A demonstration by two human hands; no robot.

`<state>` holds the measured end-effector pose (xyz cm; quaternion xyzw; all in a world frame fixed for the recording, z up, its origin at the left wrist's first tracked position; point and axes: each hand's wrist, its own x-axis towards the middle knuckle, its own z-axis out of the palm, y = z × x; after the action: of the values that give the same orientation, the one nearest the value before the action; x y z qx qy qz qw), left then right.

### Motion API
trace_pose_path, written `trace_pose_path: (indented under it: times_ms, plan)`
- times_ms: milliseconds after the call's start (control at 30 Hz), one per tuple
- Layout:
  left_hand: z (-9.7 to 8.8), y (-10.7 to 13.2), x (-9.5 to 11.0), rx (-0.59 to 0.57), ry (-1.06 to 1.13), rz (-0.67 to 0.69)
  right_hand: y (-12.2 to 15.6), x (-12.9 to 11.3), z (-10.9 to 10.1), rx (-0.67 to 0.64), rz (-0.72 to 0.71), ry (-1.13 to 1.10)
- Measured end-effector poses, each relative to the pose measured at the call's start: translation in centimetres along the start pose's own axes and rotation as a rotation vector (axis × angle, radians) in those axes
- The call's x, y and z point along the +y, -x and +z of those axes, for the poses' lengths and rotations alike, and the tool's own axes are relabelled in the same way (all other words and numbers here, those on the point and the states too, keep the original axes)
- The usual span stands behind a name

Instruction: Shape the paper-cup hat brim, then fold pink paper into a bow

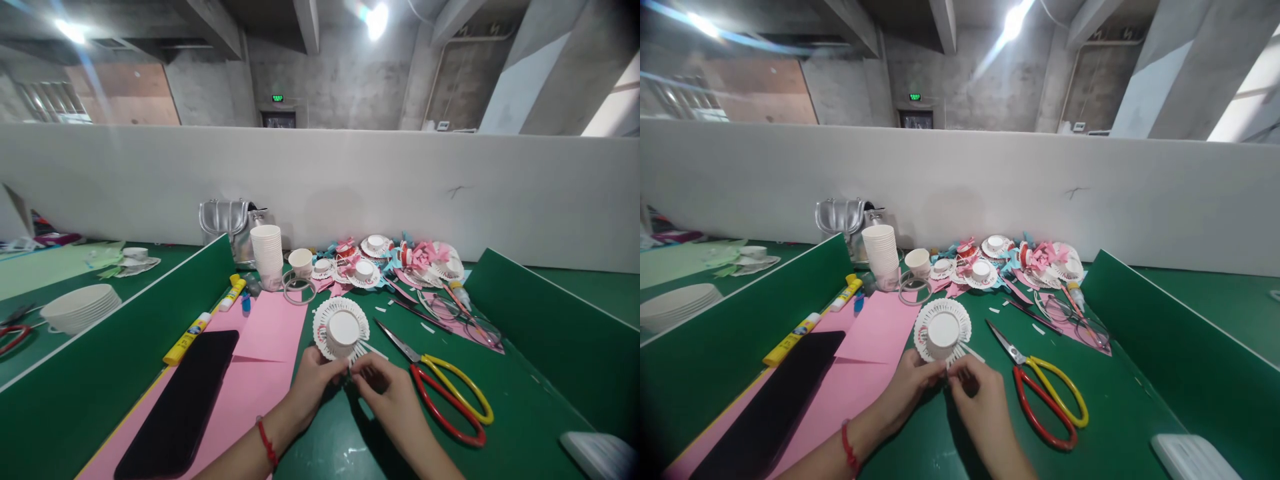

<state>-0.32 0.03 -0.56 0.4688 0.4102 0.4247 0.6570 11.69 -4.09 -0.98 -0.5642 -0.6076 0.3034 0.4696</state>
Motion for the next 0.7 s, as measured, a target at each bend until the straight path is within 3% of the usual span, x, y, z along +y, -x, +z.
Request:
trace_pose_path:
  times_ms: [267, 433, 567, 700]
  plan:
    - [0.10, 0.12, 0.09, 0.001, -0.087, 0.048, 0.11, -0.14, 0.06, -0.014, -0.073, 0.117]
    - [0.03, -0.13, -0.17, 0.021, -0.080, 0.051, 0.55, 0.17, -0.19, -0.047, -0.231, 0.348]
    - [-0.01, -0.25, -0.39, 0.043, -0.063, 0.038, 0.72, 0.27, -0.38, 0.021, -0.354, 0.610]
    - [0.01, -0.24, -0.54, 0.048, -0.031, 0.029, 0.70, 0.00, -0.36, 0.156, -0.472, 0.729]
